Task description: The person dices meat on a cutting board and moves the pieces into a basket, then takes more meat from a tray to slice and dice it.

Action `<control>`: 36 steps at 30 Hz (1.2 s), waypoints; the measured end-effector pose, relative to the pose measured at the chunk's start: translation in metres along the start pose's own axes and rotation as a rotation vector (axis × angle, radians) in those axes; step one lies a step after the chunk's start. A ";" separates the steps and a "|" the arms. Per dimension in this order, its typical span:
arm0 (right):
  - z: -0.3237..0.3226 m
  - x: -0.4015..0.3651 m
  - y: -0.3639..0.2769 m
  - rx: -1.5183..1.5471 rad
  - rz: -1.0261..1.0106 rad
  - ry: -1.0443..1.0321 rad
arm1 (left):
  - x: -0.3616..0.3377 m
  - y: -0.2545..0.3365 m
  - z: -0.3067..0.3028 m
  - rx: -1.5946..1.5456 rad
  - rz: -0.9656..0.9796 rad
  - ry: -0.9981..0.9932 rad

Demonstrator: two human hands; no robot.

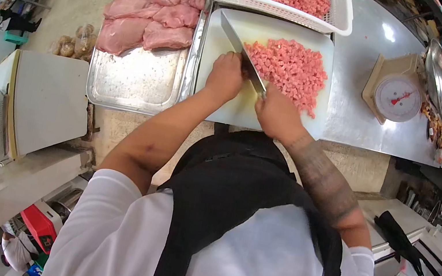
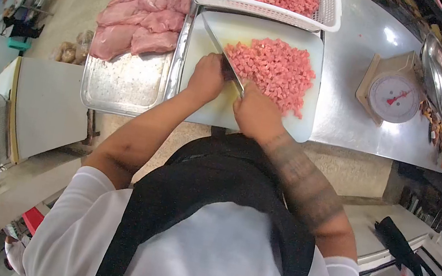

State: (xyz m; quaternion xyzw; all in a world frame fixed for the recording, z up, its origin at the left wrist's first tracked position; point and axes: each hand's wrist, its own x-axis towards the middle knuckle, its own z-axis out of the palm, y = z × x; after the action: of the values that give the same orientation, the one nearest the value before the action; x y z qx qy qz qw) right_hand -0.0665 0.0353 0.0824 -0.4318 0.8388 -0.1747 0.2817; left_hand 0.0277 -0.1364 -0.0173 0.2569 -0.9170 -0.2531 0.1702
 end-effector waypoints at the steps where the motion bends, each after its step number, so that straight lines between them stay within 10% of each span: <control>1: 0.015 0.013 0.003 0.013 -0.004 0.049 | -0.003 -0.002 0.003 0.017 0.021 0.001; 21: 0.014 0.045 -0.021 0.034 -0.016 0.058 | 0.001 -0.030 -0.001 0.002 0.123 -0.099; 27: 0.013 0.022 -0.020 0.065 0.037 0.063 | 0.001 -0.020 -0.012 -0.122 -0.063 0.196; 36: 0.021 -0.009 -0.007 0.046 0.033 0.105 | -0.005 -0.004 -0.022 -0.120 -0.097 -0.189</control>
State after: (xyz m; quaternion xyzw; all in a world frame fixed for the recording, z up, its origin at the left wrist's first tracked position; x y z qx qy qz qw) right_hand -0.0443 0.0379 0.0726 -0.4014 0.8554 -0.2116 0.2498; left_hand 0.0428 -0.1444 -0.0028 0.2653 -0.8987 -0.3386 0.0855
